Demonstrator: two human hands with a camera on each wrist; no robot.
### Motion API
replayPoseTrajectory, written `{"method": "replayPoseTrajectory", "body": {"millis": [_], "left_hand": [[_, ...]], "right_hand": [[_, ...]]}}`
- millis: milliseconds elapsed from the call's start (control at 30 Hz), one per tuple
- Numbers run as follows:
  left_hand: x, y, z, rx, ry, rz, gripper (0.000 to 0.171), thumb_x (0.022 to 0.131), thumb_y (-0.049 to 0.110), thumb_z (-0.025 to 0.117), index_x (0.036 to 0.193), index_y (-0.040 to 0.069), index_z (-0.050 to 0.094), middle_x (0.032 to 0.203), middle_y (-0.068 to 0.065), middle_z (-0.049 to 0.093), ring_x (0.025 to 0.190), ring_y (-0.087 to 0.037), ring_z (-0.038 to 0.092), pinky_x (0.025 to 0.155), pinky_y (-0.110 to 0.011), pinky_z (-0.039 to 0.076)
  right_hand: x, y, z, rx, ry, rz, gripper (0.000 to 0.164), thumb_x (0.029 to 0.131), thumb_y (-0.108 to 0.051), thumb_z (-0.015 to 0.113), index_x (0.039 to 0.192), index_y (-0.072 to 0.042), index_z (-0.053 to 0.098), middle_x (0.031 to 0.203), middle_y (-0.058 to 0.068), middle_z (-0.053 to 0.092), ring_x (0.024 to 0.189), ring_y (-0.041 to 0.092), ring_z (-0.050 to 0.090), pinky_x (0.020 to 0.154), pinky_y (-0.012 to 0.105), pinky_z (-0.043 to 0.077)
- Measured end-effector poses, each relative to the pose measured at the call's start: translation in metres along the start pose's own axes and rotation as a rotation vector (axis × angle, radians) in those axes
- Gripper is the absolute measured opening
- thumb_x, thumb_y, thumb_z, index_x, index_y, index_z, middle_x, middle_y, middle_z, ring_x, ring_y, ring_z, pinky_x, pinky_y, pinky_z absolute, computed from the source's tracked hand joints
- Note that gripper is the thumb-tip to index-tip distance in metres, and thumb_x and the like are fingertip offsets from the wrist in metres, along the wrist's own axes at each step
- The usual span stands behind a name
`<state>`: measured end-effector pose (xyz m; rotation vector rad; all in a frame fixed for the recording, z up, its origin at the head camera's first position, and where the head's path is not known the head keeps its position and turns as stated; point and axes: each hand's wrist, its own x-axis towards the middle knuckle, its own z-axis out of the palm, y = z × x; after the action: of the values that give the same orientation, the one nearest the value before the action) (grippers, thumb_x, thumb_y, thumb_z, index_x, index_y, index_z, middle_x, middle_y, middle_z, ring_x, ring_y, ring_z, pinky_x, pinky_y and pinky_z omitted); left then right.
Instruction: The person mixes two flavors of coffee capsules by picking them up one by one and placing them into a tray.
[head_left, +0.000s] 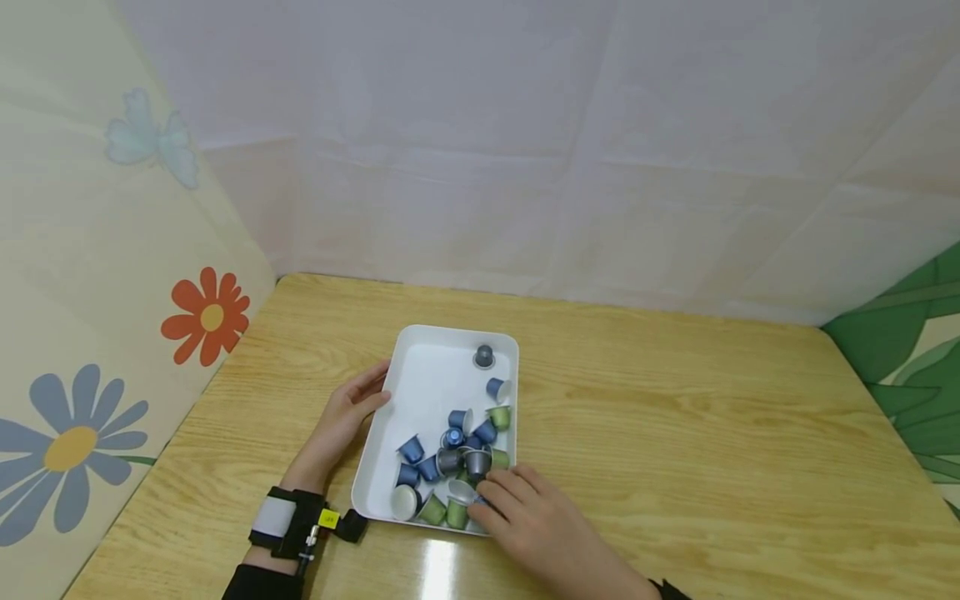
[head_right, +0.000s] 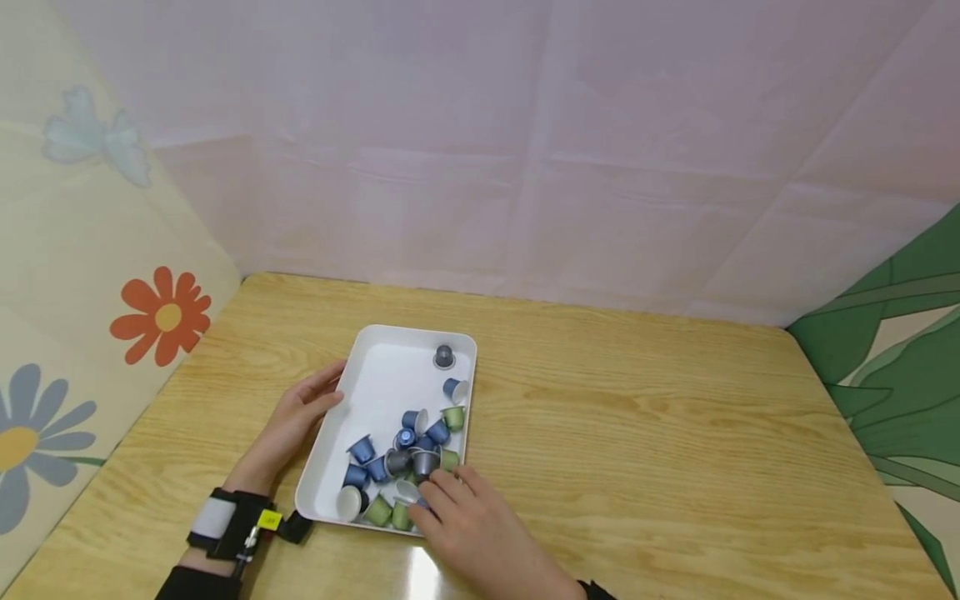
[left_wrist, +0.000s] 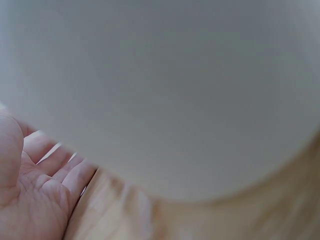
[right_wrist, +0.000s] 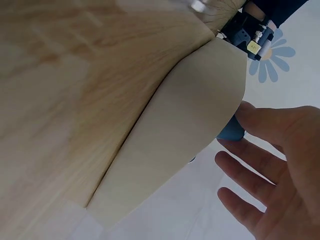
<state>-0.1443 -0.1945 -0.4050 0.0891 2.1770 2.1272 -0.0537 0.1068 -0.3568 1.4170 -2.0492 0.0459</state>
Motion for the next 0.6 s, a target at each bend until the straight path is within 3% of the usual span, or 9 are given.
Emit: {"method": "replayPoseTrajectory", "body": {"millis": [333,433,600], "left_hand": [[0.0013,-0.0021,0.0006,-0.005,-0.007,0.004,0.052,0.099,0.006,0.057,0.147,-0.006,0.040,0.151,-0.021,0.041,0.137,-0.034,0.040,0.095,-0.016,0.043],[0.0017,-0.0023,0.0004,-0.009,-0.009,0.007,0.052,0.099,0.006,0.056,0.147,-0.006,0.039,0.151,-0.022,0.041,0.137,-0.034,0.040,0.095,-0.015,0.043],[0.0015,-0.0019,0.0004,-0.008,-0.009,0.011,0.052,0.099,0.005,0.056,0.147,-0.007,0.039,0.151,-0.022,0.040,0.137,-0.034,0.040,0.095,-0.015,0.043]], "right_hand": [[-0.0009,-0.0011,-0.0003,0.031,0.002,0.026,0.047,0.106,-0.004,0.022,0.103,-0.012,0.068,0.102,0.001,0.067,0.097,0.019,0.062,0.083,0.036,0.052],[-0.0024,-0.0019,-0.0018,0.079,-0.038,0.060,0.038,0.104,-0.008,0.030,0.105,-0.012,0.068,0.104,0.002,0.067,0.099,0.020,0.062,0.086,0.036,0.052],[-0.0045,-0.0023,-0.0051,0.147,-0.119,0.092,0.026,0.097,-0.028,0.050,0.110,-0.013,0.067,0.108,0.001,0.066,0.102,0.018,0.060,0.091,0.036,0.050]]}}
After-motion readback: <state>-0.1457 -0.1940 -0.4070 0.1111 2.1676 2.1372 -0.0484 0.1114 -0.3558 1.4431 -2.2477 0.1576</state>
